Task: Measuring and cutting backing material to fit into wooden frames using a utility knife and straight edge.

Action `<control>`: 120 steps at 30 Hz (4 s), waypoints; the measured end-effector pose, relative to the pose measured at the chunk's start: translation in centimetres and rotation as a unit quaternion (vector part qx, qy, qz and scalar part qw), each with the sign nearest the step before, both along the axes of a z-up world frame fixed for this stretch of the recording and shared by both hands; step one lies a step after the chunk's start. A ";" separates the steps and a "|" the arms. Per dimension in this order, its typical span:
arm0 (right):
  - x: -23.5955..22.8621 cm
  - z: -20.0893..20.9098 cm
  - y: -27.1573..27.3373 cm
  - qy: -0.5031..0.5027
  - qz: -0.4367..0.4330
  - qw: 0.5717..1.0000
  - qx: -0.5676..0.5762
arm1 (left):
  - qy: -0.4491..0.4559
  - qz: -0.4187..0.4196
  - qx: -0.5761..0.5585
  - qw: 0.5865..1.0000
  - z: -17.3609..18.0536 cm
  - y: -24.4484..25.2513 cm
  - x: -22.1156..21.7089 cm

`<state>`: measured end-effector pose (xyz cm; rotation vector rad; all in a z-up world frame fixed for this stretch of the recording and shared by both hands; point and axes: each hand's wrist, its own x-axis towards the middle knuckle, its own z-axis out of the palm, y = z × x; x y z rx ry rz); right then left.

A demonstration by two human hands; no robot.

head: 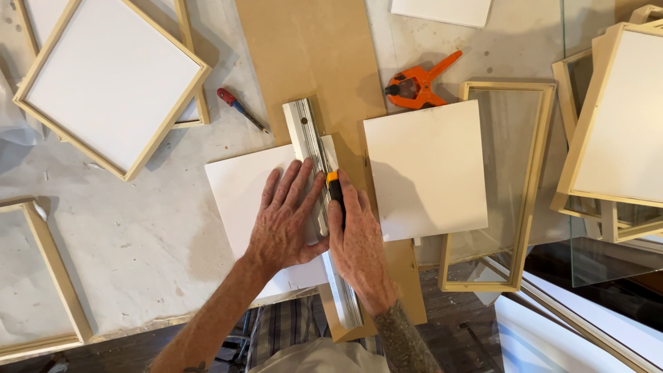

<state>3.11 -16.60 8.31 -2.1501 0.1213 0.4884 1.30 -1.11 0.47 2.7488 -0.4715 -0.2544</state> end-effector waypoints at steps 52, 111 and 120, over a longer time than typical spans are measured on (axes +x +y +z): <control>-22.6 -2.7 -8.1 0.041 -0.072 0.996 -0.015 | 0.050 -0.038 0.245 0.967 2.2 -2.9 -0.8; -21.5 -2.3 -7.8 0.020 -0.133 0.989 0.056 | 0.067 -0.033 0.202 0.977 2.4 -2.5 -0.7; -21.4 -2.6 -7.9 0.017 -0.139 0.988 0.068 | 0.058 -0.030 0.202 0.977 2.3 -2.6 -0.9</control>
